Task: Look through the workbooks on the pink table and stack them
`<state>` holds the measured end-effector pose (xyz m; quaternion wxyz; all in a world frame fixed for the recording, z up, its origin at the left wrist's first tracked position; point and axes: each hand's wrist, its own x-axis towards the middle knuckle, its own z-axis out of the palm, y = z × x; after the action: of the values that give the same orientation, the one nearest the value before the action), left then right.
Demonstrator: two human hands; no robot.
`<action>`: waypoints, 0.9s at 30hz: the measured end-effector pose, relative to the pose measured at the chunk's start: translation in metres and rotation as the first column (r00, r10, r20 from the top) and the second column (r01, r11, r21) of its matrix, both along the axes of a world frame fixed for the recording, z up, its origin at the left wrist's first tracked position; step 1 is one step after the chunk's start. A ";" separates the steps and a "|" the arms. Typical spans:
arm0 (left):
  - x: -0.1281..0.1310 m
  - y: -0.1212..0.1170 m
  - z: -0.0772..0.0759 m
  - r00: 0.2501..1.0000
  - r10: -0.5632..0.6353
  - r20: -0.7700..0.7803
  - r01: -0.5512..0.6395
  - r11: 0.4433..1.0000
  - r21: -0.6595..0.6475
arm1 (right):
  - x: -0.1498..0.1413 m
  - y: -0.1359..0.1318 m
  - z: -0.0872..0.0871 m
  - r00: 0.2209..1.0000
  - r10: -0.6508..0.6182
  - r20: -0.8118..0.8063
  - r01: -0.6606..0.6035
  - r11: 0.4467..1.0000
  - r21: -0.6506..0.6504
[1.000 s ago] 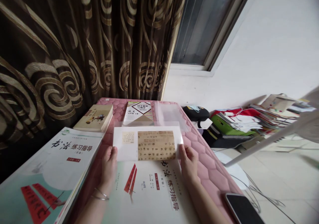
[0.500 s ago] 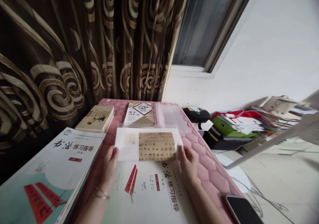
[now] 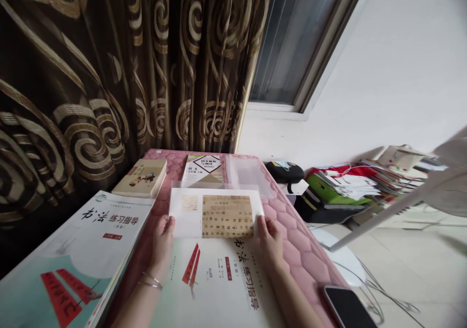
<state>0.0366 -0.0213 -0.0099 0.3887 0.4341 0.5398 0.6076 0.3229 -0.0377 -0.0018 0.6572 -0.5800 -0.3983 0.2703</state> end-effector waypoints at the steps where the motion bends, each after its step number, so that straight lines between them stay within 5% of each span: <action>1: 0.000 0.000 0.000 1.000 -0.003 0.002 0.003 1.000 -0.001 | 0.000 -0.001 0.001 1.000 0.006 -0.008 -0.006 1.000 -0.001; 7: 0.001 0.001 0.002 1.000 -0.002 0.018 0.002 1.000 0.006 | 0.003 0.001 -0.004 0.991 0.101 -0.085 -0.103 0.995 -0.017; 14: 0.003 -0.001 0.004 1.000 0.010 -0.014 -0.011 0.999 -0.031 | 0.003 0.001 -0.004 0.998 0.038 0.050 -0.038 0.999 -0.017; 27: 0.000 0.002 -0.004 0.999 0.023 -0.028 -0.023 1.000 -0.017 | 0.005 0.000 -0.005 0.998 0.068 -0.010 -0.068 0.998 0.005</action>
<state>0.0371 -0.0190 -0.0137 0.3779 0.4326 0.5555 0.6012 0.3276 -0.0377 -0.0071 0.6511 -0.5631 -0.4150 0.2945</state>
